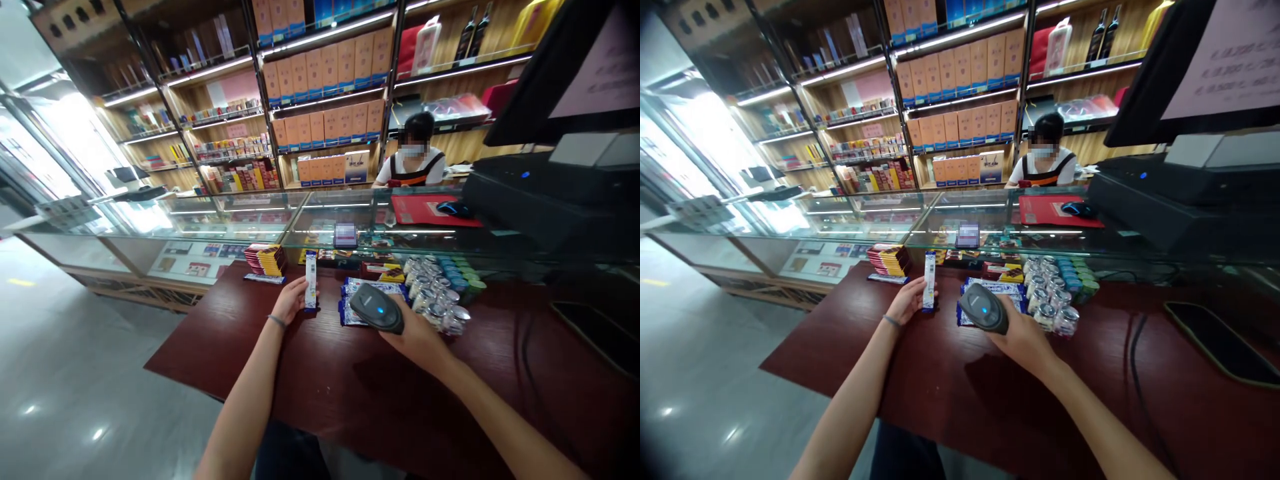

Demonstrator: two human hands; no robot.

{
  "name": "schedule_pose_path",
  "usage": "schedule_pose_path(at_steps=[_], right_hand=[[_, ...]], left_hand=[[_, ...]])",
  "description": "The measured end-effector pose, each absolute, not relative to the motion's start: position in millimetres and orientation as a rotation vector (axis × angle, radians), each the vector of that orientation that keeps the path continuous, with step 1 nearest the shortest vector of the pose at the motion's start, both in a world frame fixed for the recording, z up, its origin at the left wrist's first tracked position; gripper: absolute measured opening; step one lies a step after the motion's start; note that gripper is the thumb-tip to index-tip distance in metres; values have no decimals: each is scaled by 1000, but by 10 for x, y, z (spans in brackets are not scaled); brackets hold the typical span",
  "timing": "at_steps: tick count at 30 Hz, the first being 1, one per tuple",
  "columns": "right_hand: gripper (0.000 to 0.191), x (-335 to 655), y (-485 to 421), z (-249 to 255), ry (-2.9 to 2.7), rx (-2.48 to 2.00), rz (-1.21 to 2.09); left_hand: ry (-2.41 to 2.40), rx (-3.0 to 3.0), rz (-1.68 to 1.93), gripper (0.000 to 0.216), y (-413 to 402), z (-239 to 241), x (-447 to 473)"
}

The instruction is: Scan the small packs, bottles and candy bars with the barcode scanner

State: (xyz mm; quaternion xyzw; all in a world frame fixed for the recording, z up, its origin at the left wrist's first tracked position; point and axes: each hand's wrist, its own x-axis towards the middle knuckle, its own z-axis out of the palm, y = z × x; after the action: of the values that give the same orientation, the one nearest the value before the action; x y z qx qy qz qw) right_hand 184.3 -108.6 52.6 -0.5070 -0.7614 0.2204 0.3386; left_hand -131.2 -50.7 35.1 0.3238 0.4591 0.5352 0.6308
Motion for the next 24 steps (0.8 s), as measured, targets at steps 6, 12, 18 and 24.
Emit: schedule_pose_path(at_steps=[6, 12, 18, 24], right_hand=[[60, 1851, -1080, 530, -2077, -1271, 589], [46, 1832, -1086, 520, -2108, -1284, 498], [50, 1845, -1100, 554, -2063, -1298, 523], [56, 1857, -1068, 502, -1979, -1307, 516]], left_hand=[[1055, 761, 1229, 31, -505, 352, -1340], [1072, 765, 1215, 36, -494, 340, -1327], [1027, 786, 1202, 34, -515, 365, -1334], [975, 730, 1270, 33, -505, 357, -1319]])
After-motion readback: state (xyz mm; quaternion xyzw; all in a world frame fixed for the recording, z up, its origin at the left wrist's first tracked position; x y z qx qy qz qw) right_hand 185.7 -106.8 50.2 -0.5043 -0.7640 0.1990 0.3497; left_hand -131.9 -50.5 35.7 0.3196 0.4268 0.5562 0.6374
